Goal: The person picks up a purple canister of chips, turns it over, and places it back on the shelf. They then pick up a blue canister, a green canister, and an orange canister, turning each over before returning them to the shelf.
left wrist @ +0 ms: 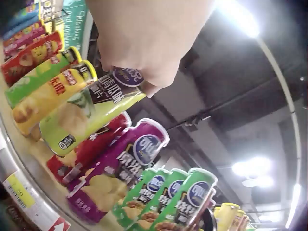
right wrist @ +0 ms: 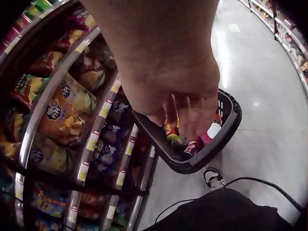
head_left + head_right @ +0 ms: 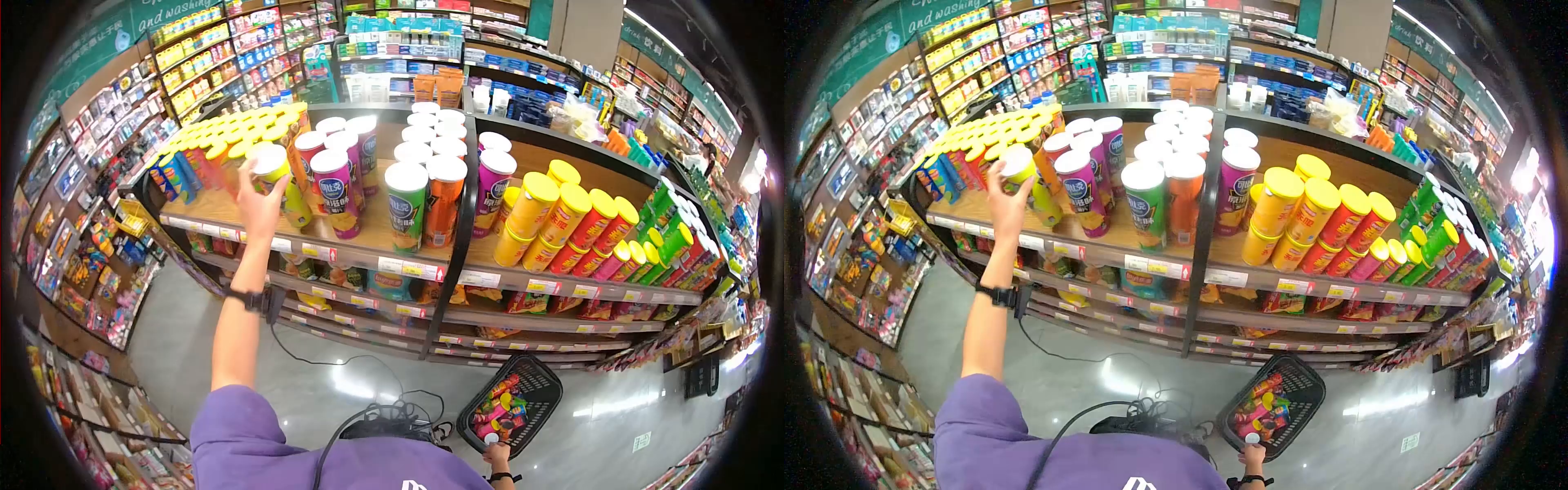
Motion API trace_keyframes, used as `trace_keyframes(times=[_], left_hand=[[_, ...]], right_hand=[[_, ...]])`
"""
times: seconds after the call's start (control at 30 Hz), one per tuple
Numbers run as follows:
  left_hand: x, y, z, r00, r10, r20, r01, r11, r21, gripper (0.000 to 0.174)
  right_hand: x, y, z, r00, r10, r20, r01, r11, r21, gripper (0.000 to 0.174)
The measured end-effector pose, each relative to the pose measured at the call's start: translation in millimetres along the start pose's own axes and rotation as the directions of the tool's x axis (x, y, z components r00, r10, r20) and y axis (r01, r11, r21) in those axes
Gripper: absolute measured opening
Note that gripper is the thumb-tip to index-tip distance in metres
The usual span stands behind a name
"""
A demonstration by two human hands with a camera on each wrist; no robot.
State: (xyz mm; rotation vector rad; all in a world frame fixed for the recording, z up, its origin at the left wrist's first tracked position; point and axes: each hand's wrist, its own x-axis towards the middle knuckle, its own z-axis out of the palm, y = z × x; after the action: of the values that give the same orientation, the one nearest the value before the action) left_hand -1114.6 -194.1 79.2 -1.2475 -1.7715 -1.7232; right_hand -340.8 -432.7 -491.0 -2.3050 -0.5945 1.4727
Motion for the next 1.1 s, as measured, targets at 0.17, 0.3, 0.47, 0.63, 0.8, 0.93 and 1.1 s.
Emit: trace_keyframes(times=[0.17,0.3,0.47,0.63,0.8,0.93,1.1], left_hand=[[5.6,85.1,-40.2,0.978,0.187,0.096,-0.162,0.961,-0.225,0.067],[-2.1,115.2,-42.6,0.834,0.338,0.436,-0.176,0.912,-0.37,0.069],[-20.1,118.8,-8.5,0.759,0.368,0.537,-0.16,0.905,-0.395,0.068],[-28.0,114.1,16.4,0.696,0.416,0.585,-0.276,0.908,-0.317,0.065],[-20.9,97.7,42.1,0.621,0.686,0.38,-0.718,0.692,-0.074,0.061],[-24.8,75.2,64.1,0.686,0.585,0.432,-0.648,0.761,-0.003,0.054],[-23.1,57.2,75.5,0.758,0.448,0.474,-0.53,0.847,0.047,0.047]], right_hand=[[-35.7,9.6,1.8,1.0,0.02,-0.004,-0.02,0.998,-0.059,0.026],[-49.4,3.2,19.8,1.0,-0.009,0.016,0.009,1.0,-0.02,0.025],[-57.7,-6.9,44.0,0.991,-0.103,0.086,0.109,0.991,-0.075,0.026],[-64.6,-10.9,50.1,0.986,-0.153,0.066,0.154,0.988,-0.008,0.026],[-22.8,46.3,51.3,0.897,-0.442,-0.026,0.423,0.873,-0.244,0.021],[-46.9,49.1,44.1,0.963,-0.264,-0.052,0.243,0.937,-0.249,0.026],[-98.1,28.0,30.6,0.998,-0.054,-0.009,0.053,0.992,-0.117,0.033]])
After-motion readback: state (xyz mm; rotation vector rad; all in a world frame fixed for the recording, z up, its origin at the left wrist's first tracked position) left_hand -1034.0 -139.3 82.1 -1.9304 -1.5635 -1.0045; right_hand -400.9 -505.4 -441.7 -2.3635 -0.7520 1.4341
